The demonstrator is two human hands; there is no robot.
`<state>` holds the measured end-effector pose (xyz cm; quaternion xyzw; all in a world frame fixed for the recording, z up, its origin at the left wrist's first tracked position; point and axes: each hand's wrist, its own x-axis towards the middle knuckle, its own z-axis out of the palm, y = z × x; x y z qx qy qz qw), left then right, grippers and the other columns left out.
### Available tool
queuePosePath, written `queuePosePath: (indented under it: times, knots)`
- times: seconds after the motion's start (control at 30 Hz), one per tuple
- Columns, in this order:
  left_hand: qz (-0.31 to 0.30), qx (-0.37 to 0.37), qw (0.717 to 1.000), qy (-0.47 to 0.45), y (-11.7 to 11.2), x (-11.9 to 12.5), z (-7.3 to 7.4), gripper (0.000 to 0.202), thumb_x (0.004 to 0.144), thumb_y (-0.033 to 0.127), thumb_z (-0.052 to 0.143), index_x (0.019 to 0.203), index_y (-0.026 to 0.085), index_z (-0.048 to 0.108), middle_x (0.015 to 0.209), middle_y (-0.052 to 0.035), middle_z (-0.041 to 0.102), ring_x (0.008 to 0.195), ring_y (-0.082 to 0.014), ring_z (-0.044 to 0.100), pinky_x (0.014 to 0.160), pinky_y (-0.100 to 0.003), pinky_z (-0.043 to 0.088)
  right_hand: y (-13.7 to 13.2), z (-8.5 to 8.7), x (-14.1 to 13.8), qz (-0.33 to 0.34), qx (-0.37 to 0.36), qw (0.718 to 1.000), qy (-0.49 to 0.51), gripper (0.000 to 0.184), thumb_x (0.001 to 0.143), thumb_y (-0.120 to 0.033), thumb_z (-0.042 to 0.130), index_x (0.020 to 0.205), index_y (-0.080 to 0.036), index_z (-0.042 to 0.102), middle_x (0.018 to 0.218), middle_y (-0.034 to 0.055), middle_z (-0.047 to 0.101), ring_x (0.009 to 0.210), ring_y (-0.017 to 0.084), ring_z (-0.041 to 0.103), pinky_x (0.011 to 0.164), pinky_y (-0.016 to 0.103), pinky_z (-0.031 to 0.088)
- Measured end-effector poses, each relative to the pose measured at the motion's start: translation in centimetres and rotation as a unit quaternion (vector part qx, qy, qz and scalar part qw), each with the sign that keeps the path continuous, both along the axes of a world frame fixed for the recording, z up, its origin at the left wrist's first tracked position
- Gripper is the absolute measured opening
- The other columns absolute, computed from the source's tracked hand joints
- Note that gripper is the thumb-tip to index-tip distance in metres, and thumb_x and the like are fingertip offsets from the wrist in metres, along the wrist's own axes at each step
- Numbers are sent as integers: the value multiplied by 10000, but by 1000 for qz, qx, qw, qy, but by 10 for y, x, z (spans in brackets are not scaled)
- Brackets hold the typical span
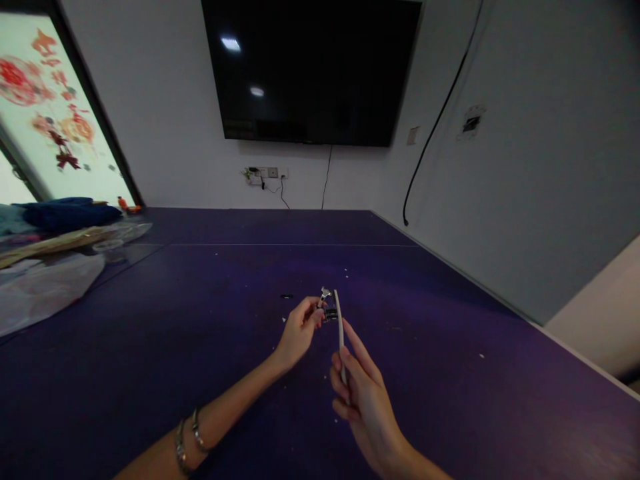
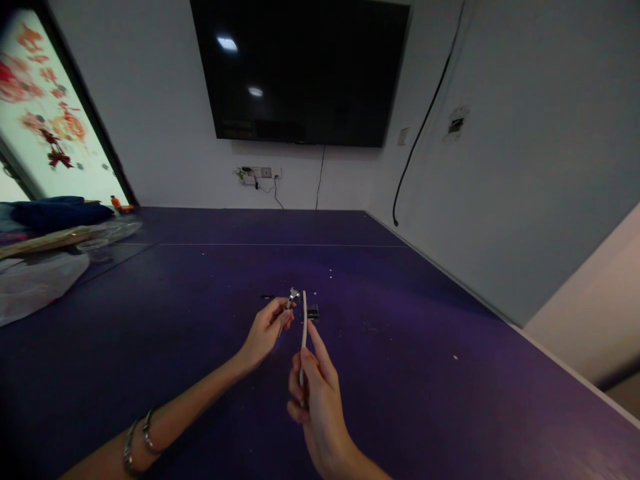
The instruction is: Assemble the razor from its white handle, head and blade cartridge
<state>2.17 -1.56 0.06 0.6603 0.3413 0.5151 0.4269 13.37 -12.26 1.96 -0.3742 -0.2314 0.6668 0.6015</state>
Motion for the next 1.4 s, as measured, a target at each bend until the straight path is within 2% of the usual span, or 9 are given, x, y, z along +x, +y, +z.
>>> queuePosePath:
  times: [0.23,0.5,0.7,0.87,1.03,1.1,1.2,1.3,1.4]
  knots:
    - [-4,10,1000,7,-6,2,-5,190,843,329,500,915,158,539,717,8,513,619,-115,470,607,-237,395,5,2,0,-19,26,999,4,569,738,-323,648,1276,-345,463,659,-61,425,432,22,256,363,147,98]
    - [38,6,999,-20,-6,8,2,173,835,303,492,916,156,533,728,-6,540,637,-126,484,621,-245,404,-5,0,-10,-8,0,1000,10,612,725,-366,658,1294,-360,433,662,-59,427,432,26,247,365,155,74]
    - [26,6,1000,-16,-9,7,4,180,834,305,502,917,153,551,722,-4,546,633,-124,485,621,-244,398,-1,1,-11,-22,10,1000,16,593,739,-355,645,1292,-354,430,662,-61,421,435,26,254,364,154,92]
    - [47,-23,998,-42,-1,6,5,212,814,309,520,934,146,580,679,8,528,597,-112,466,570,-224,368,-10,-1,-15,19,1,1000,6,598,738,-374,636,1291,-344,412,660,-63,430,416,27,241,349,153,66]
    - [24,-74,994,-80,13,-1,2,289,816,363,493,934,123,602,622,25,468,510,-77,396,480,-202,288,17,14,10,1,110,992,-57,344,815,-429,530,1116,-262,533,589,-68,397,401,43,217,337,172,87]
    - [-8,-86,993,-81,16,-3,0,317,807,395,505,955,126,584,604,43,439,481,-65,371,453,-194,263,35,20,26,-15,165,981,-104,298,841,-475,467,903,-207,582,521,-74,330,398,54,212,346,187,120]
    - [-31,-95,992,-75,19,-5,-2,344,767,423,574,968,151,512,576,73,425,452,-56,364,435,-181,267,61,28,49,-54,216,948,-226,470,859,-537,374,576,-179,485,450,-62,293,395,67,248,384,217,192]
    - [-49,-92,992,-64,20,-6,1,325,757,449,589,870,173,461,562,71,478,427,-53,373,416,-177,261,82,32,68,-92,233,883,-397,554,858,-563,332,446,-193,352,431,-40,299,415,80,291,434,240,237]
    - [-75,-74,993,-58,19,-6,8,301,776,446,569,823,162,480,626,23,556,474,-68,439,449,-194,308,100,32,85,-97,212,812,-534,554,840,-580,334,436,-202,324,422,-37,275,413,89,288,439,250,214]
